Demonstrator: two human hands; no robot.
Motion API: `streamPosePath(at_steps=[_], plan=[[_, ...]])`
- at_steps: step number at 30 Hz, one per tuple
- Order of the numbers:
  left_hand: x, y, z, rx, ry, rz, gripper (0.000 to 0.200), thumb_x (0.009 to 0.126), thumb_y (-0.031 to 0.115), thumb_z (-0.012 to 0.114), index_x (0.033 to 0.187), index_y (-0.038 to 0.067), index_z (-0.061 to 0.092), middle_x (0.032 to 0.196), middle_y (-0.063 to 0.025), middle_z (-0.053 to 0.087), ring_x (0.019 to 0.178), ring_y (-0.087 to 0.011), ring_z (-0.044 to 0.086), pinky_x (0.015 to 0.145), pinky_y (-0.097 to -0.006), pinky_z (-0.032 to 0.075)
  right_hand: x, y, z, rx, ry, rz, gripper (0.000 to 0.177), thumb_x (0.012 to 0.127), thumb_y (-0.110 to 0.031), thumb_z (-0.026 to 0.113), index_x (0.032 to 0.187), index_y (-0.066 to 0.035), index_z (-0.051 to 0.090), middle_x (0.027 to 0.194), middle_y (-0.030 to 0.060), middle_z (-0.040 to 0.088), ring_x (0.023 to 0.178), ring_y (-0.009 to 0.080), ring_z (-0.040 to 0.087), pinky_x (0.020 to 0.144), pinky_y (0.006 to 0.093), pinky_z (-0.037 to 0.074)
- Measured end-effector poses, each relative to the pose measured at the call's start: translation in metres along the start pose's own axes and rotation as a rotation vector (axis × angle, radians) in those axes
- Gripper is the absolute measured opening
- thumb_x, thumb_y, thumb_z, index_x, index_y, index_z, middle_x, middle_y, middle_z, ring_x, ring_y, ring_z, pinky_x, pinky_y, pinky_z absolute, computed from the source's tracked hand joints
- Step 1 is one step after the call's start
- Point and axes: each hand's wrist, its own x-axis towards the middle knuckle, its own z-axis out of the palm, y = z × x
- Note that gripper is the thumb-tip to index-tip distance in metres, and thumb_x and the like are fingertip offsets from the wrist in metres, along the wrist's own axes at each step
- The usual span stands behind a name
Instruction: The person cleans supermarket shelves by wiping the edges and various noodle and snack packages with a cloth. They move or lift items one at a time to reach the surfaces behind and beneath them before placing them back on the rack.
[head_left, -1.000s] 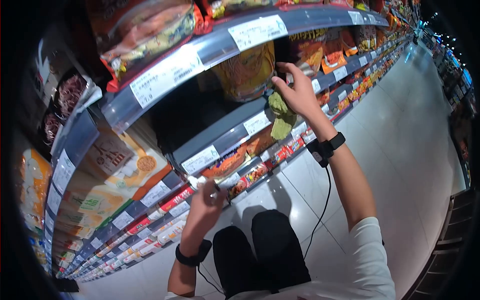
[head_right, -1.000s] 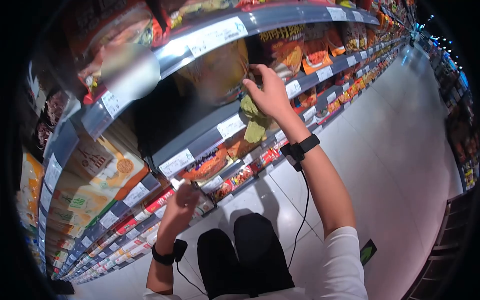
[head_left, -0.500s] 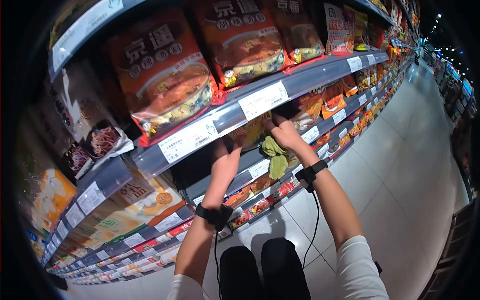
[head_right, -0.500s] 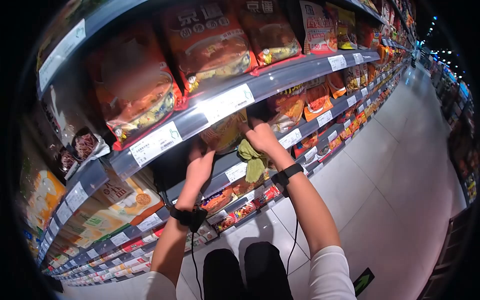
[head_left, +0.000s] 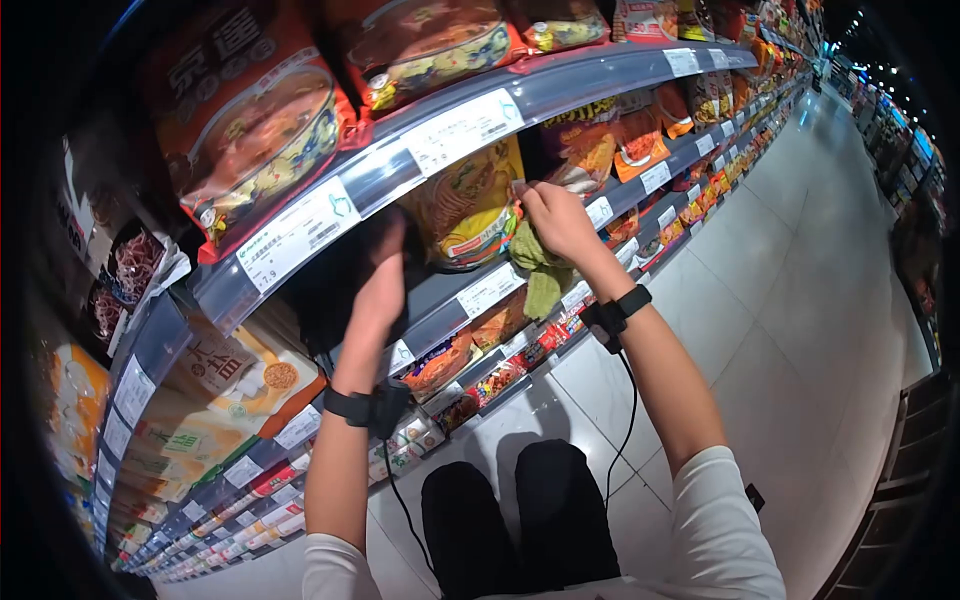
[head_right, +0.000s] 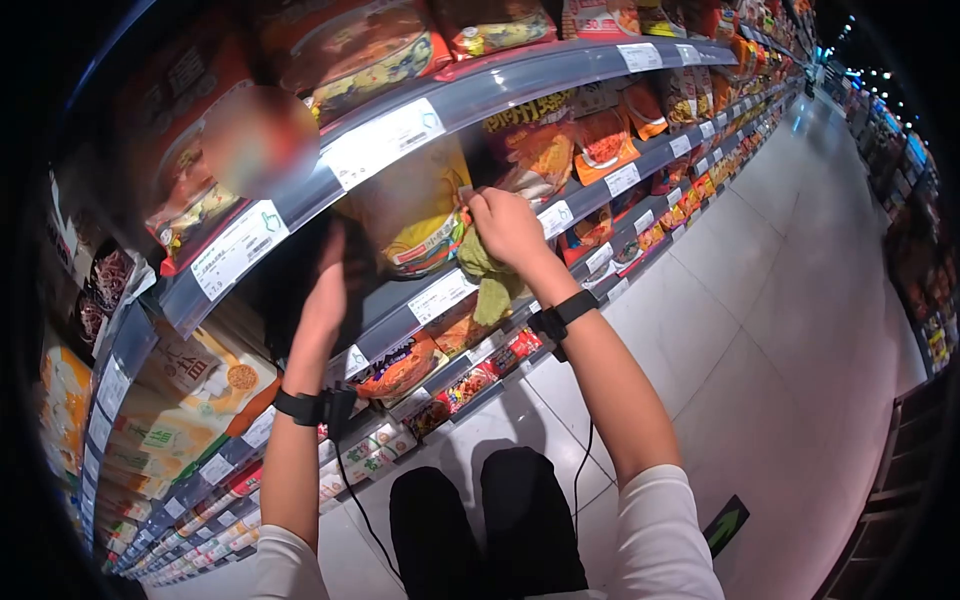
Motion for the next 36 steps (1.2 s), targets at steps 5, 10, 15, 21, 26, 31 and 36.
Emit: streamPosePath(at_steps=[5, 10, 15, 21, 26, 31, 36], plan=[[0.083, -0.073, -0.035, 0.464, 0.219, 0.341, 0.051, 0.11, 0.037, 0.043, 0.144, 0.0, 0.052, 0.148, -0.0268, 0.052, 0.139, -0.0411, 0.046, 0.114, -0.0446, 0.037, -0.024, 0.006, 0.012, 0.02, 0.089, 0.04, 0.036, 0.104, -0.04, 0.048, 0.108, -0.009, 0.065, 0.095, 0.023, 0.071, 0.091, 0.0461, 0.066, 0.078, 0.0552, 0.05], [0.091, -0.063, -0.048, 0.746, 0.081, 0.286, 0.046, 0.108, 0.034, 0.05, 0.139, 0.0, 0.056, 0.139, -0.021, 0.059, 0.131, -0.0359, 0.054, 0.111, -0.0452, 0.04, -0.026, 0.01, 0.011, 0.08, 0.065, 0.079, 0.036, 0.103, -0.042, 0.048, 0.11, -0.011, 0.066, 0.095, 0.0213, 0.071, 0.094, 0.0436, 0.067, 0.08, 0.0536, 0.051], [0.132, -0.145, -0.099, 0.624, -0.106, 0.277, 0.055, 0.108, 0.034, 0.051, 0.152, 0.003, 0.041, 0.157, -0.0149, 0.043, 0.144, -0.025, 0.039, 0.12, -0.0365, 0.03, -0.03, 0.01, 0.011, 0.099, 0.111, 0.064, 0.036, 0.103, -0.043, 0.049, 0.109, -0.012, 0.067, 0.095, 0.0214, 0.071, 0.093, 0.0448, 0.067, 0.08, 0.0546, 0.051], [0.14, -0.16, -0.104, 1.062, -0.197, 0.451, 0.048, 0.111, 0.024, 0.04, 0.152, 0.0, 0.04, 0.159, -0.0205, 0.039, 0.15, -0.0311, 0.033, 0.125, -0.0377, 0.023, -0.026, 0.017, 0.016, 0.068, 0.11, 0.051, 0.039, 0.102, -0.045, 0.049, 0.113, -0.013, 0.067, 0.098, 0.0217, 0.072, 0.097, 0.0457, 0.066, 0.083, 0.0544, 0.051], [0.081, -0.049, -0.043, 0.693, -0.204, 0.351, 0.04, 0.108, 0.023, 0.046, 0.138, -0.002, 0.053, 0.141, -0.0215, 0.055, 0.132, -0.0327, 0.051, 0.114, -0.0382, 0.037, -0.027, 0.011, 0.013, 0.075, 0.099, 0.106, 0.042, 0.101, -0.046, 0.05, 0.112, -0.011, 0.069, 0.101, 0.0205, 0.073, 0.099, 0.0433, 0.067, 0.085, 0.0501, 0.051], [0.071, -0.041, -0.037, 0.421, -0.179, 0.354, 0.039, 0.106, 0.025, 0.05, 0.135, 0.0, 0.057, 0.135, -0.0203, 0.059, 0.127, -0.0342, 0.056, 0.11, -0.0411, 0.041, -0.025, 0.022, 0.018, 0.193, 0.136, 0.08, 0.04, 0.099, -0.042, 0.056, 0.112, -0.007, 0.07, 0.101, 0.0196, 0.074, 0.098, 0.0389, 0.07, 0.084, 0.0453, 0.053], [0.006, 0.008, 0.031, 0.119, 0.322, 0.377, 0.063, 0.099, 0.053, 0.06, 0.117, -0.008, 0.064, 0.102, -0.0232, 0.068, 0.102, -0.0289, 0.064, 0.099, -0.0383, 0.046, -0.022, 0.012, 0.0, 0.599, 0.883, 0.005, 0.029, 0.103, -0.025, 0.06, 0.101, 0.004, 0.064, 0.093, 0.0126, 0.07, 0.087, 0.021, 0.064, 0.082, 0.037, 0.05]])
